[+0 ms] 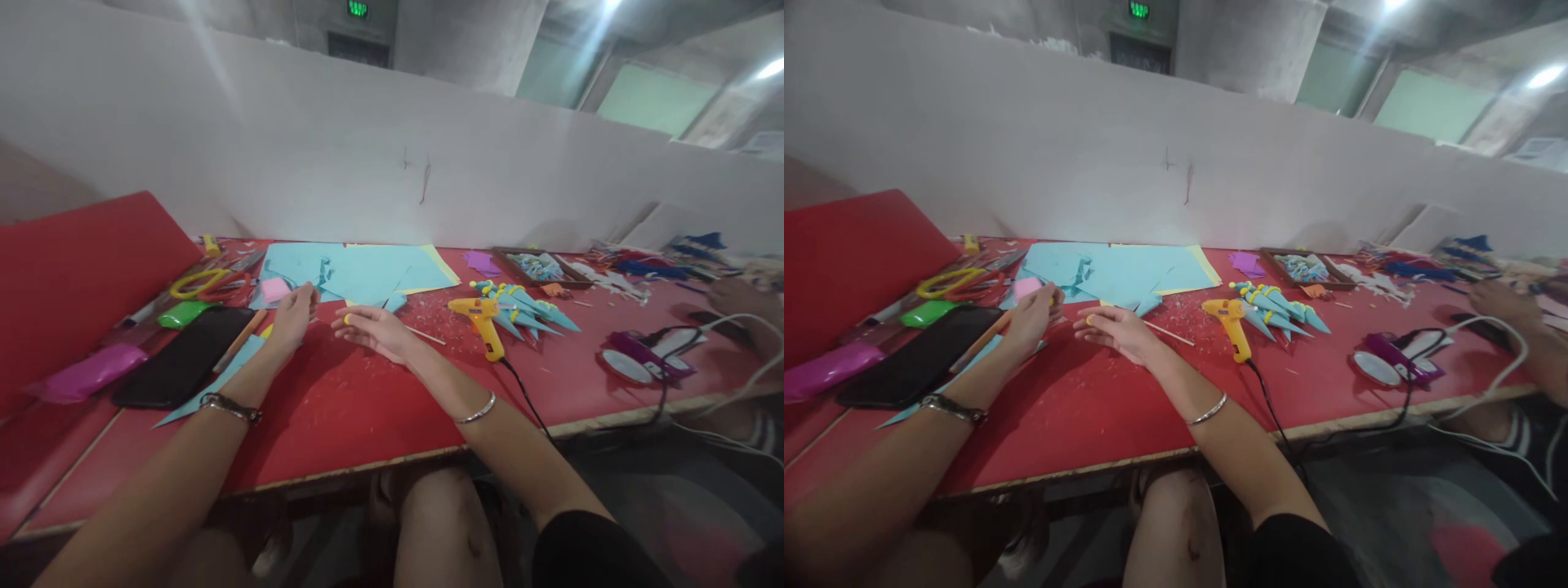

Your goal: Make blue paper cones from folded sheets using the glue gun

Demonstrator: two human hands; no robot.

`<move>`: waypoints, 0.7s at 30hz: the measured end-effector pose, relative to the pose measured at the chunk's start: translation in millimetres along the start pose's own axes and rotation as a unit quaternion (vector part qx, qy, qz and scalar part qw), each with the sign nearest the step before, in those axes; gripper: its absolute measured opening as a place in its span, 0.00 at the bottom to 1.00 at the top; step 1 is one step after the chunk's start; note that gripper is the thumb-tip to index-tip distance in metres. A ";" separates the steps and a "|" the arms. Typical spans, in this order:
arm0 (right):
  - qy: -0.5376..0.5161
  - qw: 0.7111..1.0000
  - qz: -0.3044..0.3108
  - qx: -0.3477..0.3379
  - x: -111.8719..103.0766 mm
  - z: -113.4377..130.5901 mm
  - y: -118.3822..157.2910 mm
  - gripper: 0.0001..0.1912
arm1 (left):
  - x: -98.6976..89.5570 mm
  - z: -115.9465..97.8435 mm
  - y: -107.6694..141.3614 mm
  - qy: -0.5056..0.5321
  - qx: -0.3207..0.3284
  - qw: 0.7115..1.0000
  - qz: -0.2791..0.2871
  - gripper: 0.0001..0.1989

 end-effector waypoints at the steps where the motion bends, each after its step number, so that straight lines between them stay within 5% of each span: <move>1: 0.006 1.000 -0.004 0.010 -1.2 -1.5 -0.6 0.11 | 0.4 0.6 0.0 0.004 -0.003 1.000 0.002 0.15; 4: 0.044 0.997 -0.053 0.040 -11.9 -6.8 -1.6 0.15 | 0.8 4.3 -0.7 0.017 -0.018 1.000 0.007 0.15; 6: 0.048 0.995 -0.075 0.034 -15.6 -6.0 -1.6 0.09 | 0.0 5.8 -1.1 0.019 -0.023 1.000 0.005 0.15; 12: -0.047 0.998 -0.039 0.005 -4.5 -0.8 -2.4 0.06 | -0.5 5.4 -1.1 0.030 -0.021 0.999 0.005 0.15; 21: 0.038 0.995 -0.091 0.025 -14.2 -4.0 0.4 0.12 | -0.4 6.2 -2.3 0.021 -0.015 1.000 0.011 0.15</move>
Point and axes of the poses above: each hand's wrist, its own y-axis away from the middle knuckle, its own x-axis out of the palm, z = x × y, the point moved 9 cm from there along -y, towards the middle knuckle, and after that the axes turned 14 degrees about y, right-handed, at the moved point
